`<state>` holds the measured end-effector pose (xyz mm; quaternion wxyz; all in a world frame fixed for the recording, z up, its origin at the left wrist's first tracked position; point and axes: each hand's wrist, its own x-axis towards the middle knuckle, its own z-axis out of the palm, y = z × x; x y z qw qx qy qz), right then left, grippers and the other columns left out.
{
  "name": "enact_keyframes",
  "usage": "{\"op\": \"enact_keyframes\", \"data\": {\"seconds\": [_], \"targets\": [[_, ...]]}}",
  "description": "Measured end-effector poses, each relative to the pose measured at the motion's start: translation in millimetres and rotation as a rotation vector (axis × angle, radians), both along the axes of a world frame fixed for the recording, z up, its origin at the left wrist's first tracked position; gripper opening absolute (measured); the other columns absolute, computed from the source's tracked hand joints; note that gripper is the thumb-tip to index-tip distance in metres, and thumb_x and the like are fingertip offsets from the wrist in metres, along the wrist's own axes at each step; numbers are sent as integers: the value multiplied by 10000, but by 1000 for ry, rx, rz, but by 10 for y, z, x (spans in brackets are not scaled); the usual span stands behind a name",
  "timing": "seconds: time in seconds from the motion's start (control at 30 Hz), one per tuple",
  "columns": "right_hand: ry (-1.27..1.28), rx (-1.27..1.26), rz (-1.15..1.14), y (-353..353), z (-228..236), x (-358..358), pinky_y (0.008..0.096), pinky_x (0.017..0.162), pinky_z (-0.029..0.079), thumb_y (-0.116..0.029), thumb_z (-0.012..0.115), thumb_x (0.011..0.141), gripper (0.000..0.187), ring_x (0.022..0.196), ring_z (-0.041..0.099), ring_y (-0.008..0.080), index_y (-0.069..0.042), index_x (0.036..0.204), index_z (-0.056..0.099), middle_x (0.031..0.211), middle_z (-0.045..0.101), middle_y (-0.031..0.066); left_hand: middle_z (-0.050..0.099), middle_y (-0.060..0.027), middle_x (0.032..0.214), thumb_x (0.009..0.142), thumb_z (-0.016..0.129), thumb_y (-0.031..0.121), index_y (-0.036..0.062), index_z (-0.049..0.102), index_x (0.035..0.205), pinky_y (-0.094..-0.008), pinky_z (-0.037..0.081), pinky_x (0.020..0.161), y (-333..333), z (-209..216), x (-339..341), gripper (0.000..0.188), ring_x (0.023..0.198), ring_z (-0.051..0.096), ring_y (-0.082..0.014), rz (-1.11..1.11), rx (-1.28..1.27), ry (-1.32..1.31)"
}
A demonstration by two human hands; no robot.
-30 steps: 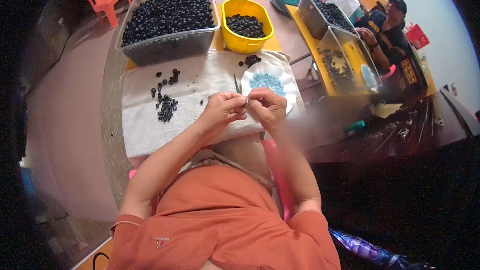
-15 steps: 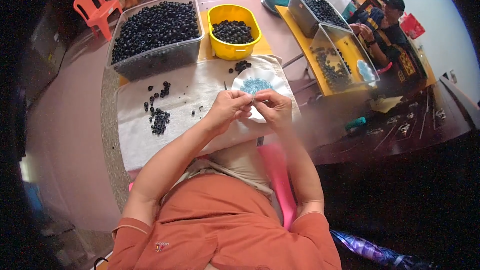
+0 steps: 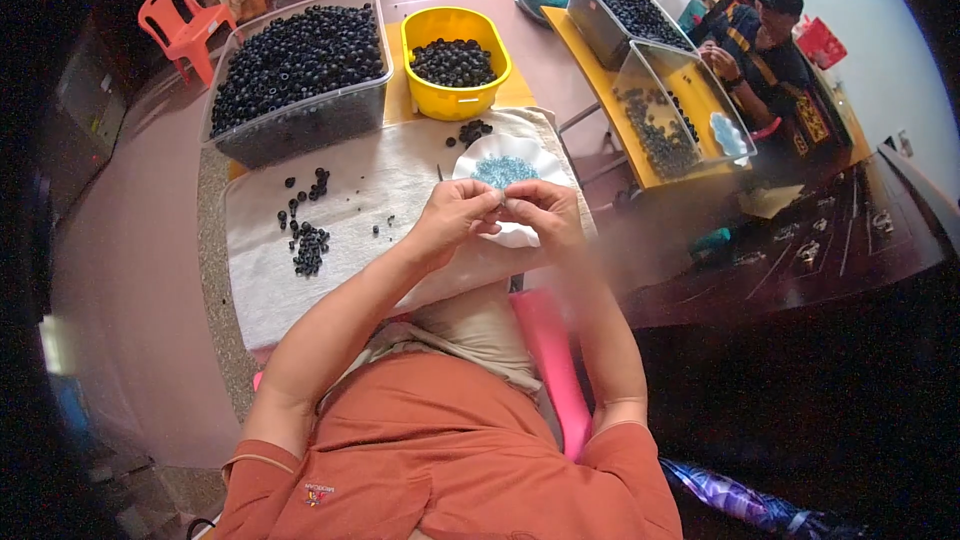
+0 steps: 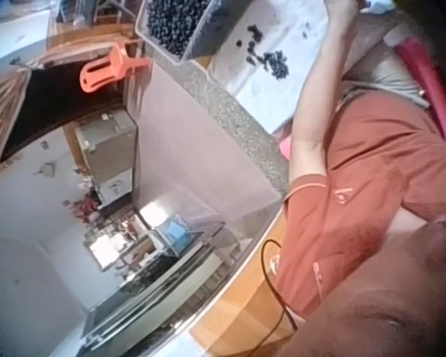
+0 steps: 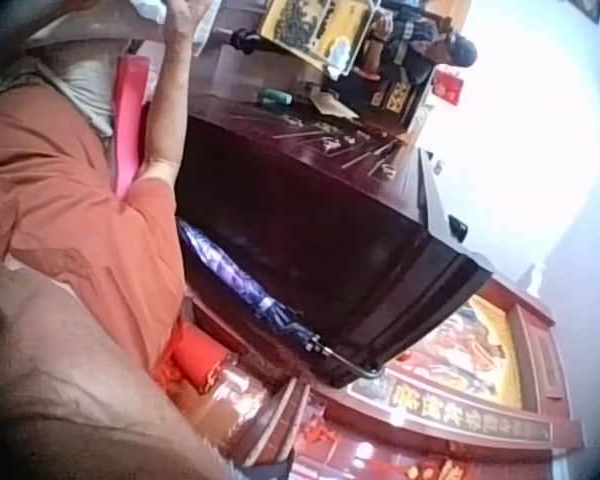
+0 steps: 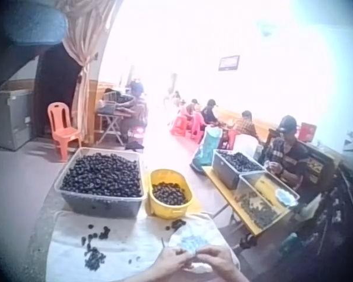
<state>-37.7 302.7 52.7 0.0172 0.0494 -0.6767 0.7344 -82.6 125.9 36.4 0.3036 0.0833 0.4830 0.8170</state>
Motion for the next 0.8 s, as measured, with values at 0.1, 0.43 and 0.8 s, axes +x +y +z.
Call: {"op": "enact_keyframes", "data": {"seconds": [0.1, 0.43, 0.8], "targets": [[-58, -61, -20, -10, -7, -13, 321, 801, 583, 6, 659, 865, 152, 846, 694, 186, 59, 1007, 661, 930, 695, 114, 670, -72, 838, 930, 625, 172, -12, 644, 913, -242, 525, 628, 23, 35, 3, 186, 703, 623, -116, 27, -28, 60], [84, 23, 6, 92, -83, -91, 298, 783, 570, 42, 665, 840, 145, 836, 675, 159, 51, 985, 659, 918, 684, 103, 654, -43, 822, 933, 642, 164, 13, 635, 913, -227, 527, 641, 92, -61, -51, 153, 716, 621, -97, 30, -108, 154], [-35, -63, -55, 94, -68, -82, 299, 784, 574, 25, 670, 830, 147, 809, 673, 155, 42, 975, 652, 892, 686, 99, 647, -47, 830, 924, 641, 160, -10, 630, 943, -228, 519, 627, 108, -8, -37, 172, 697, 606, -97, 48, -258, 300]]}}
